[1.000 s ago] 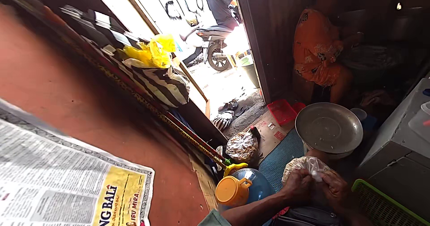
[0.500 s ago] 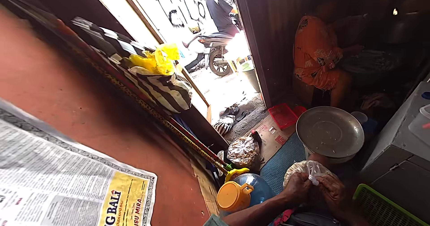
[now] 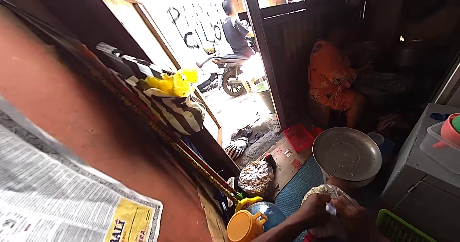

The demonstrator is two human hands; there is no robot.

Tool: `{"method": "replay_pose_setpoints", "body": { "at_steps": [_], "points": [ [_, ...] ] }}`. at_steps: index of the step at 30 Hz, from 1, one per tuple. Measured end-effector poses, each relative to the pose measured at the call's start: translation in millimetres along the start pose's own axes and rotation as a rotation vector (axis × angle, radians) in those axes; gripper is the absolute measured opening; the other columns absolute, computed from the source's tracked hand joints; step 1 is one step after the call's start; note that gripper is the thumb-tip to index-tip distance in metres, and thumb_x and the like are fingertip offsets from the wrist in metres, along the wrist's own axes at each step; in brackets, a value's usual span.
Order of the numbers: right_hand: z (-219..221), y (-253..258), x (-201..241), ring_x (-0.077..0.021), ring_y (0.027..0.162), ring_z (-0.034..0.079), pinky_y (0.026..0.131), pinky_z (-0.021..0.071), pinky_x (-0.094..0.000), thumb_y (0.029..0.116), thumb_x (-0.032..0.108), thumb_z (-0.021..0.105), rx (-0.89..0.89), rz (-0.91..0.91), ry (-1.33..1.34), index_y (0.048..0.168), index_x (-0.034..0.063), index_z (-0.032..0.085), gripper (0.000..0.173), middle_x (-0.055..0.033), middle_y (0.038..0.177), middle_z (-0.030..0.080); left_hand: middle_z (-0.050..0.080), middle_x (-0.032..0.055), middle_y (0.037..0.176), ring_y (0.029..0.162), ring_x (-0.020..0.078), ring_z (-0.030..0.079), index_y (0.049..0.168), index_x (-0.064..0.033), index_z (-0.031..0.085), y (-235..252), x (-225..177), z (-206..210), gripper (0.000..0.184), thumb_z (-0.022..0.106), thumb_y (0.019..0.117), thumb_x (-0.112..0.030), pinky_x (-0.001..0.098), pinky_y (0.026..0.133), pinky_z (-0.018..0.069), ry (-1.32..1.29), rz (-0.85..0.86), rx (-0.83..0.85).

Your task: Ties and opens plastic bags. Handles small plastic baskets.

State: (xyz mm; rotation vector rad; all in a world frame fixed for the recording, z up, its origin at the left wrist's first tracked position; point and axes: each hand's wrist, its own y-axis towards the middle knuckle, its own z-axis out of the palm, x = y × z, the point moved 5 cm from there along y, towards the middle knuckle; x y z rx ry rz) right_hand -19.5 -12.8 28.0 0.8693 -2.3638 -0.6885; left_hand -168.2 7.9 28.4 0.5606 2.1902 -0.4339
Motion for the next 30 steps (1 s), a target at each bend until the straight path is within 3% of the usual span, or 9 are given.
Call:
{"method": "replay_pose_setpoints", "body": {
  "at_steps": [3,5,7,10,14,18,25,27,30],
  "points": [
    [8,-1,-11,-0.0214,0.084,0.073,0.076,0.0615,-0.0447,0.1035,0.032,0.055,0.056,0.472,0.306,0.105,0.006,0.074,0.031,-0.0084,0.091,0.073,0.072,0.014,0.094,0.089,0.0291,0.071,0.116,-0.0056,0.067,-4,-1,1,0.028,0.056,0.1025,-0.028,0.0531,0.084,0.0568,0.135,-0.141,-0.09],
    [18,-3,-20,-0.0196,0.072,0.067,0.069,0.0575,-0.0422,0.0995,0.027,0.063,0.116,0.846,0.594,0.101,0.0051,0.07,0.023,-0.0076,0.081,0.068,0.074,0.0123,0.096,0.092,0.0303,0.073,0.119,-0.0103,0.066,-8,-6,5,0.031,0.05,0.1049,-0.032,0.0555,0.082,0.0576,0.334,-0.172,-0.1],
    [26,-5,-23,-0.0194,0.057,0.062,0.052,0.0542,-0.0376,0.0976,0.021,0.068,0.143,1.061,0.792,0.098,0.0034,0.068,0.018,-0.0089,0.075,0.066,0.072,0.0102,0.083,0.075,0.0282,0.074,0.107,-0.0102,0.068,-15,-7,14,0.025,0.05,0.1037,-0.027,0.0504,0.063,0.0587,0.592,-0.037,-0.247],
    [29,-7,-19,-0.0211,0.051,0.06,0.044,0.0519,-0.037,0.0928,0.019,0.075,0.135,1.187,0.898,0.101,0.0026,0.064,0.021,-0.011,0.074,0.066,0.066,0.0018,0.067,0.057,0.0174,0.068,0.088,-0.0138,0.068,-20,-1,21,0.016,0.057,0.0975,-0.021,0.038,0.048,0.0552,0.792,0.193,-0.496],
    [32,-8,-18,-0.02,0.053,0.061,0.048,0.0535,-0.0381,0.094,0.024,0.074,0.138,1.092,0.823,0.094,0.0045,0.069,0.02,-0.0089,0.073,0.067,0.066,0.0002,0.069,0.058,0.0155,0.067,0.088,-0.0144,0.067,-23,3,21,0.015,0.057,0.0979,-0.02,0.0366,0.049,0.0556,0.752,0.242,-0.528],
    [22,-4,-7,-0.017,0.07,0.064,0.068,0.0547,-0.0399,0.1018,0.023,0.06,0.238,0.858,0.756,0.102,0.0042,0.073,0.023,-0.0069,0.081,0.069,0.071,0.003,0.076,0.064,0.0185,0.071,0.096,-0.0133,0.07,-29,5,16,0.015,0.059,0.0995,-0.022,0.0404,0.054,0.0585,0.641,0.194,-0.49],
    [34,-8,-14,-0.0188,0.069,0.065,0.066,0.0564,-0.0407,0.092,0.023,0.073,0.209,0.939,0.802,0.097,0.0058,0.069,0.019,-0.0068,0.079,0.068,0.069,0.0019,0.071,0.059,0.0177,0.069,0.095,-0.0132,0.068,-35,15,19,0.014,0.058,0.1004,-0.022,0.0391,0.051,0.0575,0.654,0.288,-0.496],
    [34,-6,-13,-0.0183,0.078,0.067,0.075,0.0555,-0.0426,0.0974,0.028,0.065,0.275,0.835,0.686,0.1,0.0079,0.072,0.021,-0.0061,0.085,0.07,0.07,0.0028,0.073,0.06,0.0191,0.07,0.098,-0.0136,0.069,-34,15,18,0.016,0.058,0.1003,-0.024,0.041,0.052,0.058,0.642,0.213,-0.467],
    [29,-3,-7,-0.0206,0.104,0.069,0.096,0.0546,-0.0421,0.1007,0.022,0.056,0.338,0.562,0.547,0.114,0.008,0.075,0.027,-0.0097,0.109,0.073,0.074,0.0083,0.084,0.074,0.0263,0.074,0.11,-0.0108,0.069,-30,13,9,0.026,0.054,0.1051,-0.031,0.0502,0.065,0.0596,0.501,0.029,-0.298]
  ]
}}
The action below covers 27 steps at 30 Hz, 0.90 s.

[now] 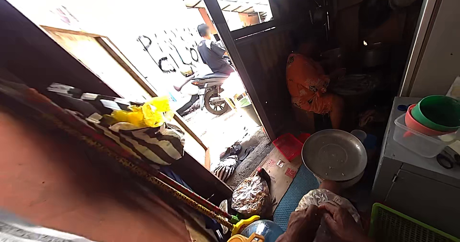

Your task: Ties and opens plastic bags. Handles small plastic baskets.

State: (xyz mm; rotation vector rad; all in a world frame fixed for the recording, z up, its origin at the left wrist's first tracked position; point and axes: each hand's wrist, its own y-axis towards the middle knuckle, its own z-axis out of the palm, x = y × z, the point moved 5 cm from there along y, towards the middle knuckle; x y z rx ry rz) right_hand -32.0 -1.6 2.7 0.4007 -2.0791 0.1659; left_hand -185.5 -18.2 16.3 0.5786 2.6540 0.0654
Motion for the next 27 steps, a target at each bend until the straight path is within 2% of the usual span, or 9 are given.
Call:
{"method": "replay_pose_setpoints", "body": {
  "at_steps": [2,4,8,14,18,20,22,24,27],
  "points": [
    [0,0,1,-0.0221,0.107,0.068,0.097,0.0546,-0.0413,0.0981,0.022,0.059,0.026,-0.063,-0.075,0.119,0.0092,0.075,0.029,-0.0111,0.113,0.071,0.075,0.01,0.094,0.087,0.0281,0.074,0.116,-0.0107,0.067,5,2,-3,0.03,0.049,0.1068,-0.033,0.0531,0.076,0.0592,-0.064,-0.069,0.146],
    [-1,0,0,-0.0213,0.106,0.068,0.096,0.0552,-0.0402,0.0977,0.024,0.061,0.027,-0.076,-0.126,0.118,0.011,0.076,0.028,-0.0098,0.112,0.072,0.074,0.0106,0.1,0.094,0.0286,0.073,0.12,-0.0107,0.065,8,0,-5,0.031,0.047,0.107,-0.032,0.0542,0.082,0.058,-0.084,-0.102,0.253],
    [-2,0,-2,-0.0193,0.102,0.069,0.094,0.0558,-0.039,0.099,0.024,0.06,-0.004,-0.07,-0.159,0.111,0.0123,0.078,0.025,-0.0071,0.106,0.073,0.074,0.0116,0.1,0.094,0.0301,0.074,0.122,-0.0115,0.063,9,-3,-3,0.03,0.048,0.1041,-0.03,0.0554,0.08,0.058,-0.016,-0.126,0.327],
    [1,1,-8,-0.0197,0.102,0.069,0.092,0.0556,-0.0398,0.0999,0.027,0.056,0.031,-0.075,-0.165,0.106,0.0101,0.076,0.027,-0.0078,0.106,0.072,0.073,0.0124,0.093,0.086,0.0293,0.074,0.114,-0.0079,0.064,6,-9,4,0.029,0.051,0.1024,-0.031,0.05,0.073,0.0597,0.102,-0.127,0.218],
    [-2,2,-14,-0.0173,0.097,0.065,0.088,0.0533,-0.0411,0.0972,0.028,0.058,0.131,0.048,0.02,0.1,0.0116,0.074,0.024,-0.0049,0.101,0.068,0.072,0.0116,0.093,0.086,0.0281,0.073,0.112,-0.0079,0.063,5,-7,8,0.025,0.052,0.1021,-0.028,0.0491,0.074,0.0598,0.035,-0.064,0.199],
    [-6,1,-15,-0.0149,0.087,0.063,0.08,0.0519,-0.0399,0.0977,0.027,0.057,0.222,0.141,0.183,0.096,0.0119,0.071,0.02,-0.003,0.093,0.066,0.072,0.0099,0.091,0.084,0.0256,0.073,0.11,-0.0079,0.065,3,-7,6,0.021,0.055,0.1012,-0.024,0.0477,0.074,0.0603,-0.052,-0.012,0.135],
    [-13,-2,-8,-0.0109,0.068,0.056,0.064,0.0476,-0.033,0.1009,0.022,0.055,0.309,0.202,0.364,0.094,0.0103,0.066,0.018,-0.0004,0.078,0.059,0.073,0.0084,0.087,0.079,0.0227,0.073,0.108,-0.0065,0.067,1,-10,2,0.018,0.058,0.1001,-0.02,0.0454,0.072,0.0615,-0.147,0.042,0.026],
    [-22,-3,-3,-0.0102,0.065,0.057,0.06,0.05,-0.0302,0.104,0.021,0.053,0.36,0.254,0.479,0.098,0.0086,0.065,0.018,-0.0003,0.078,0.059,0.072,0.0068,0.083,0.072,0.0197,0.072,0.108,-0.0061,0.068,-1,-13,-1,0.016,0.061,0.0992,-0.018,0.0424,0.067,0.0618,-0.188,0.073,-0.083],
    [-22,-4,-6,-0.0107,0.065,0.057,0.06,0.0506,-0.0302,0.1048,0.022,0.054,0.291,0.358,0.549,0.102,0.0084,0.064,0.017,-0.0009,0.079,0.058,0.072,0.0049,0.081,0.069,0.0166,0.072,0.099,-0.0079,0.069,-2,-15,2,0.011,0.065,0.0942,-0.017,0.0377,0.062,0.0621,-0.106,0.14,-0.21]
  ]
}}
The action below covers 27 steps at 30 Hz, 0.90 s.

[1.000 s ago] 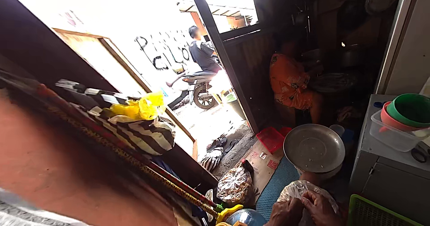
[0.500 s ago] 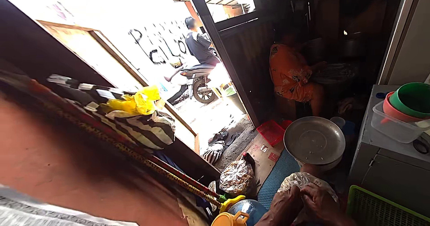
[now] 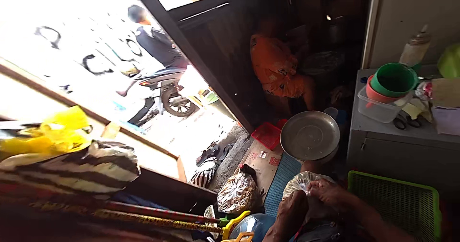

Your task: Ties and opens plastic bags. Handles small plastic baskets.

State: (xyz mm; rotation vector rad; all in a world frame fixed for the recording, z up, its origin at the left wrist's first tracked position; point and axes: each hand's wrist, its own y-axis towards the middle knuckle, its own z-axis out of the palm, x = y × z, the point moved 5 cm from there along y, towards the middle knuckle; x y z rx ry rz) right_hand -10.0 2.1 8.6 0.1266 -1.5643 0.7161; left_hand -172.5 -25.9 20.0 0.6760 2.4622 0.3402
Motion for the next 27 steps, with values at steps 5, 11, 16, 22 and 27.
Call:
{"method": "replay_pose_setpoints", "body": {
  "at_steps": [5,11,16,22,27],
  "points": [
    [3,5,-9,-0.0115,0.06,0.051,0.057,0.0453,-0.0309,0.1038,0.025,0.055,-0.063,0.012,-0.036,0.098,0.0083,0.062,0.019,-0.0009,0.075,0.054,0.071,0.0009,0.076,0.064,0.014,0.07,0.102,-0.0092,0.069,-4,1,8,0.018,0.069,0.0905,-0.022,0.037,0.057,0.0607,0.058,-0.001,-0.038],
    [1,4,-8,-0.0116,0.064,0.053,0.06,0.0457,-0.031,0.1031,0.025,0.057,-0.085,0.019,-0.052,0.099,0.0086,0.064,0.018,-0.0016,0.077,0.057,0.069,0.0009,0.071,0.058,0.014,0.069,0.094,-0.0107,0.069,-4,0,10,0.014,0.069,0.0897,-0.024,0.0359,0.051,0.0586,0.135,0.009,-0.12],
    [1,8,-4,-0.0142,0.068,0.058,0.065,0.0492,-0.0352,0.0984,0.022,0.064,-0.143,-0.023,-0.143,0.096,0.0073,0.069,0.016,-0.0039,0.078,0.062,0.071,0.0034,0.073,0.06,0.0193,0.071,0.095,-0.0111,0.071,-2,-2,9,0.015,0.069,0.0902,-0.025,0.0423,0.053,0.0593,0.187,-0.074,-0.052],
    [-7,9,-7,-0.0182,0.077,0.065,0.074,0.0539,-0.0417,0.0949,0.019,0.066,-0.138,-0.068,-0.305,0.099,0.0071,0.074,0.015,-0.0068,0.085,0.069,0.068,0.004,0.068,0.061,0.0204,0.07,0.088,-0.0123,0.069,-3,0,11,0.016,0.064,0.0912,-0.027,0.043,0.052,0.0573,0.275,-0.032,0.037],
    [-5,16,-20,-0.0245,0.081,0.068,0.076,0.0554,-0.0496,0.096,0.022,0.062,-0.201,-0.048,-0.473,0.099,0.008,0.073,0.018,-0.0098,0.087,0.07,0.069,0.006,0.071,0.065,0.0238,0.071,0.09,-0.0115,0.068,-13,8,9,0.02,0.06,0.0944,-0.029,0.0459,0.055,0.0575,0.335,-0.048,0.234]
  ]
}}
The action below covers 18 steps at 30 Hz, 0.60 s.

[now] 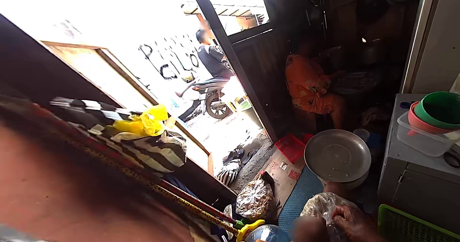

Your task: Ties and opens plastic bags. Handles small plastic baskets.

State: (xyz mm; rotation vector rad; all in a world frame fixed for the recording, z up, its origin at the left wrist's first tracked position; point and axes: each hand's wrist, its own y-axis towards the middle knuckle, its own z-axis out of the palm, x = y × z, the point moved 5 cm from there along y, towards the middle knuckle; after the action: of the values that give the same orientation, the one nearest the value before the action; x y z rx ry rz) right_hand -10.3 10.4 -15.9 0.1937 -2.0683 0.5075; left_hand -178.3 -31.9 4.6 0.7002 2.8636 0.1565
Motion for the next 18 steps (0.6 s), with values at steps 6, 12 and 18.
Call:
{"method": "replay_pose_setpoints", "body": {
  "at_steps": [6,12,18],
  "points": [
    [-17,-4,4,-0.0228,0.093,0.07,0.082,0.0605,-0.0458,0.0981,0.021,0.062,-0.111,-0.077,0.071,0.117,0.0102,0.072,0.024,-0.011,0.114,0.069,0.07,0.0053,0.115,0.105,0.0251,0.068,0.122,-0.0188,0.068,21,-2,-5,0.03,0.063,0.0961,-0.033,0.0458,0.085,0.0574,0.092,0.218,0.011],
    [-52,-45,-12,-0.0215,0.084,0.071,0.071,0.0633,-0.0402,0.1003,0.013,0.057,-0.333,-0.033,0.151,0.132,0.0007,0.062,0.034,-0.018,0.126,0.064,0.067,0.0217,0.114,0.109,0.0407,0.065,0.117,-0.0011,0.065,40,-5,-13,0.026,0.055,0.1019,-0.019,0.0571,0.094,0.0525,0.092,0.322,0.297],
    [-88,-122,-94,-0.0181,0.083,0.072,0.069,0.0641,-0.0359,0.1019,0.017,0.057,-0.448,0.206,0.188,0.13,-0.0011,0.061,0.034,-0.0146,0.121,0.066,0.071,0.0144,0.103,0.1,0.0339,0.068,0.106,-0.0064,0.07,54,43,-36,0.029,0.06,0.0981,-0.032,0.0556,0.085,0.053,-0.173,0.166,0.348]
  ]
}}
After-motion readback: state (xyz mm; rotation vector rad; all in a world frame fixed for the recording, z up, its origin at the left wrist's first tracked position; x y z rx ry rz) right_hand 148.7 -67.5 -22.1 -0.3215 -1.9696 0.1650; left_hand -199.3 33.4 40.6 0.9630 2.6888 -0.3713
